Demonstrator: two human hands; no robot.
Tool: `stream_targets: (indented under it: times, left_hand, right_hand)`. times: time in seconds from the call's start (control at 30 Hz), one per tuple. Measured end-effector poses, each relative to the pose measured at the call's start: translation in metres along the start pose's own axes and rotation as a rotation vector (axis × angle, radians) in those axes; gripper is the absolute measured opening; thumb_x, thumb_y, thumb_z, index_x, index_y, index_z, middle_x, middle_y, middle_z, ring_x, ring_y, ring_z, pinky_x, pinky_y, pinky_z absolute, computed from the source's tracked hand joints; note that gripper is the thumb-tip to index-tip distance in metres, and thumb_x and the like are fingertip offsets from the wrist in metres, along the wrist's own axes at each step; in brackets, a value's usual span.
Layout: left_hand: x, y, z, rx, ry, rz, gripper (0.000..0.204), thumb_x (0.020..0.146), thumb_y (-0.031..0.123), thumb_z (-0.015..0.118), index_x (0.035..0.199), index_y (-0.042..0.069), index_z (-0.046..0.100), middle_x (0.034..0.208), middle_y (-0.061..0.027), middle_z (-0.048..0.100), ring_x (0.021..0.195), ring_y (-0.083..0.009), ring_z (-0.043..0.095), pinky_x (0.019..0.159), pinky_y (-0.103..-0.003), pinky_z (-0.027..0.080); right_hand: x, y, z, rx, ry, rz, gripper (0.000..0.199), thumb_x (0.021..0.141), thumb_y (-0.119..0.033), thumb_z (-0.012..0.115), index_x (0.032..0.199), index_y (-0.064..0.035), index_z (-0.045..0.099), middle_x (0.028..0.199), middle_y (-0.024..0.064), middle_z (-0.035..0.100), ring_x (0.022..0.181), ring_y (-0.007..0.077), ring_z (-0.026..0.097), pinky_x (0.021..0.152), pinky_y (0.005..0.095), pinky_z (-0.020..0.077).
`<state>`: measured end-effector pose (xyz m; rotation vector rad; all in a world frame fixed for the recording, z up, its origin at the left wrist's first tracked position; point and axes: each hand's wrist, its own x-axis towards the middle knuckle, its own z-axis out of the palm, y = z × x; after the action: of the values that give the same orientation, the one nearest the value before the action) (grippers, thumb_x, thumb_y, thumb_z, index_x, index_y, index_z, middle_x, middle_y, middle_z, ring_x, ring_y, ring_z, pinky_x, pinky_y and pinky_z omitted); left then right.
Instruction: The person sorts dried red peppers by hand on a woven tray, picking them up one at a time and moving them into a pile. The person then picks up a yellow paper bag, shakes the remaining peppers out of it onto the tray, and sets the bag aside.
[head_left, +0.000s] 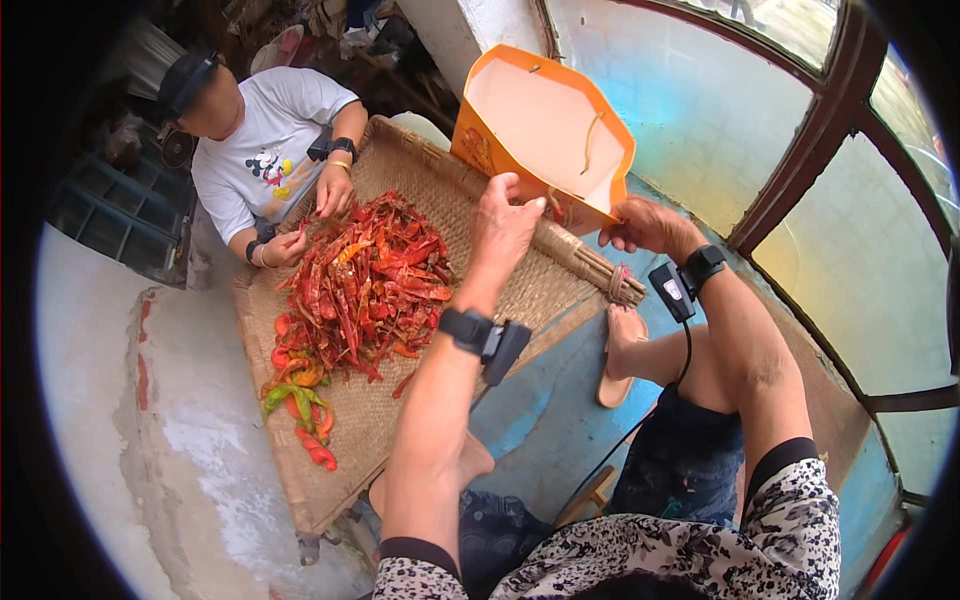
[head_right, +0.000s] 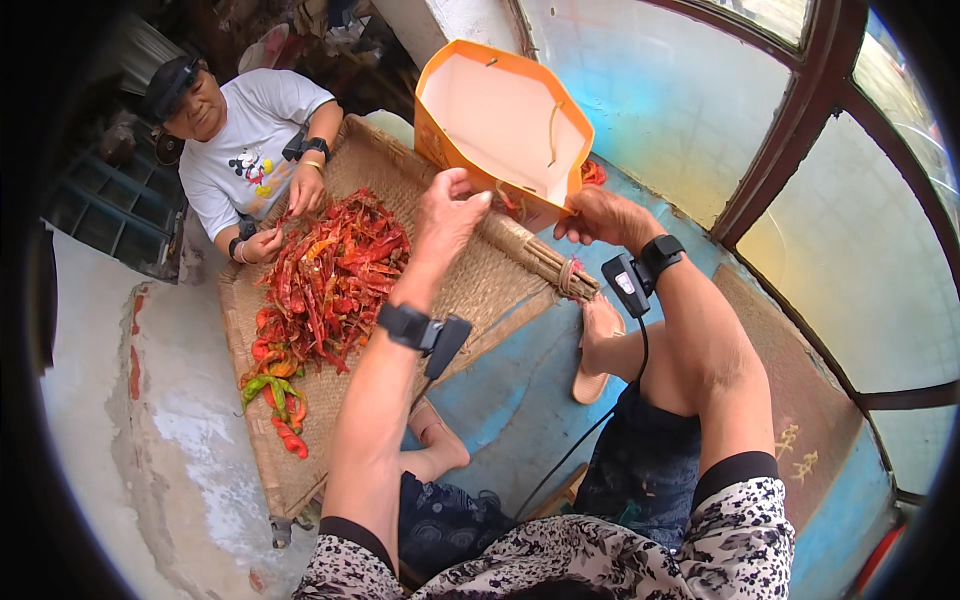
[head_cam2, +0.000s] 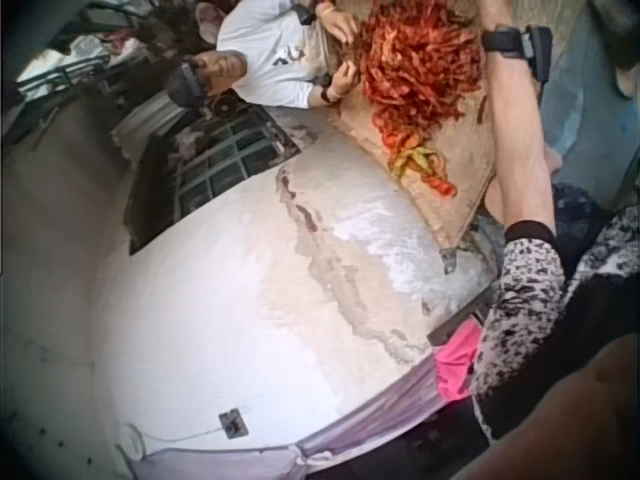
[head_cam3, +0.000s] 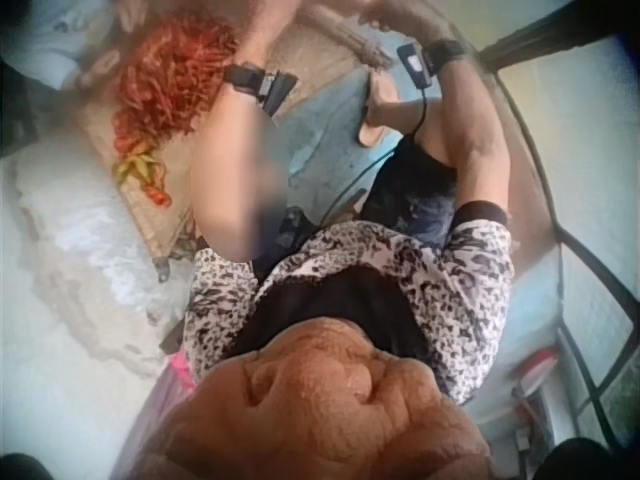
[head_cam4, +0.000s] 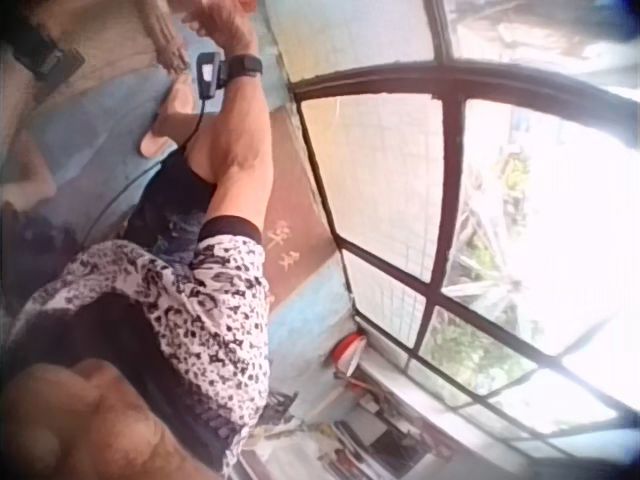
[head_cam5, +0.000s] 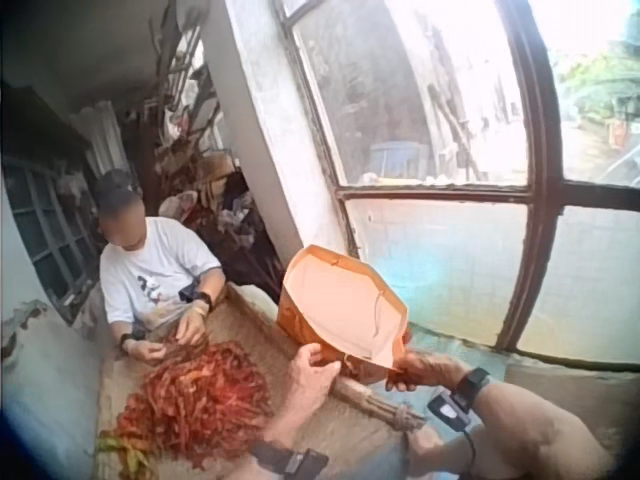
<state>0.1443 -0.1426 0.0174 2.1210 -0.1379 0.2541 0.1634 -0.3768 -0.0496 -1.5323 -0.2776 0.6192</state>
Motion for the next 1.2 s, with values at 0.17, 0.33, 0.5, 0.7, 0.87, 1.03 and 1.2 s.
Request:
stream_targets:
  times: [0.17,0.33,0.5,0.7,0.87,1.03,1.2]
  left_hand:
    - [0.007,-0.002,0.039,0.04,0.116,-0.022,0.026,0.08,0.014,0.066,0.101,0.0,0.059,0.093,-0.0172,0.067,0.082,-0.0269,0.066,0.076,-0.037,0.052]
    - [0.01,0.0,0.035,0.078,0.019,-0.02,0.019,0.082,0.019,0.065,0.084,0.0,0.061,0.082,-0.014,0.065,0.079,-0.025,0.064,0.076,-0.037,0.05]
    - [-0.011,0.029,0.038,0.183,-0.195,0.265,0.024,0.083,0.024,0.067,0.085,0.001,0.059,0.083,-0.0125,0.06,0.074,-0.0267,0.06,0.071,-0.037,0.049]
    - [-0.016,0.017,0.039,0.287,-0.138,0.412,0.019,0.077,0.013,0.071,0.085,0.003,0.058,0.082,-0.0139,0.06,0.074,-0.0303,0.06,0.068,-0.04,0.049]
    - [-0.021,0.044,0.037,0.091,0.008,0.254,0.015,0.082,0.012,0.069,0.088,0.002,0.06,0.081,-0.0079,0.063,0.071,-0.0189,0.062,0.064,-0.031,0.05]
    - [-0.003,0.052,0.045,-0.478,0.075,0.268,0.022,0.086,0.012,0.069,0.102,0.002,0.059,0.095,-0.0011,0.06,0.085,-0.0078,0.055,0.078,-0.021,0.046]
    - [0.008,0.017,0.061,-0.044,-0.013,0.088,0.037,0.084,0.009,0.065,0.117,-0.002,0.051,0.109,-0.0146,0.06,0.098,-0.0213,0.062,0.082,-0.03,0.051]
  right_hand:
    - [-0.014,-0.011,0.016,-0.343,-0.206,-0.204,0.031,0.092,-0.02,0.037,0.092,0.0015,0.059,0.072,0.0062,0.063,0.054,0.0109,0.058,0.048,0.0242,0.0478]
    - [0.001,0.012,0.015,-0.055,-0.213,-0.084,0.028,0.092,-0.02,0.037,0.09,0.0018,0.055,0.071,0.0076,0.061,0.054,0.0127,0.058,0.049,0.025,0.0501]
    - [0.012,0.037,0.011,0.36,-0.14,0.014,0.023,0.091,-0.021,0.042,0.095,-0.0009,0.054,0.075,0.0087,0.06,0.058,0.0138,0.057,0.051,0.0276,0.0481]
    - [-0.004,0.015,0.02,-0.236,-0.132,-0.325,0.018,0.087,-0.015,0.045,0.095,-0.0019,0.055,0.076,0.0079,0.061,0.059,0.0154,0.058,0.051,0.0289,0.0489]
    - [0.004,0.027,0.009,0.348,0.012,0.156,0.016,0.086,-0.01,0.046,0.092,-0.0008,0.057,0.074,0.0138,0.066,0.058,0.0191,0.065,0.053,0.0292,0.0548]
    - [0.016,0.078,-0.034,-0.367,0.152,-0.17,0.007,0.072,0.001,0.068,0.069,0.0004,0.062,0.068,0.0132,0.069,0.064,0.0175,0.07,0.056,0.0295,0.0574]
    - [0.02,0.106,-0.045,-0.314,0.114,-0.201,0.023,0.086,-0.019,0.054,0.079,0.0023,0.056,0.069,0.0123,0.065,0.059,0.0184,0.067,0.054,0.0294,0.056]
